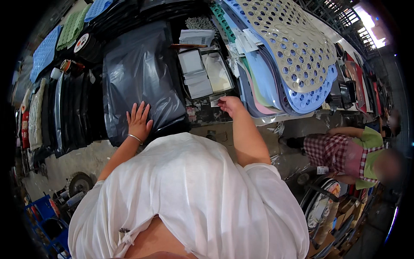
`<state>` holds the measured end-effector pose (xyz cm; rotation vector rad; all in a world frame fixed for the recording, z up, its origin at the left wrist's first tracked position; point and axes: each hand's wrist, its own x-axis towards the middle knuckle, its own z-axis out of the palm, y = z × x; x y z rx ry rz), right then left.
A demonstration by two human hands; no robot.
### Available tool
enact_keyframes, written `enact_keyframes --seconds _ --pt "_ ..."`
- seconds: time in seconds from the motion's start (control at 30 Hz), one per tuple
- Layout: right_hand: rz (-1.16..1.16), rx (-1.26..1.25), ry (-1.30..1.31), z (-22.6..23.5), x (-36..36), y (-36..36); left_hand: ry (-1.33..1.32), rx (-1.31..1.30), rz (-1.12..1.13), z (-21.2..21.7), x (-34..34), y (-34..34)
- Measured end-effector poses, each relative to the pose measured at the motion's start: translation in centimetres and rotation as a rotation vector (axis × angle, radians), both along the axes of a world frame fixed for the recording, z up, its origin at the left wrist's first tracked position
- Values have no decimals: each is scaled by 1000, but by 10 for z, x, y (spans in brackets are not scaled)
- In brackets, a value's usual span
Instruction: The person places rubber mats into plastic bags, seals them with an adhesive strip, and attaches shipping labels to the finished packages.
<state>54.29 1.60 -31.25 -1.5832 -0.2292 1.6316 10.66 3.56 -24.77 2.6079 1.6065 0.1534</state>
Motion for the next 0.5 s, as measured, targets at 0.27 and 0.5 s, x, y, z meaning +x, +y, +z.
enact_keyframes --seconds 0.27,0.5 --pt "-23 -51 -157 -4 -10 9 -25 -15 -9 5 0 1" --pt "140 202 173 121 -112 -53 -252 100 -31 68 21 -21"
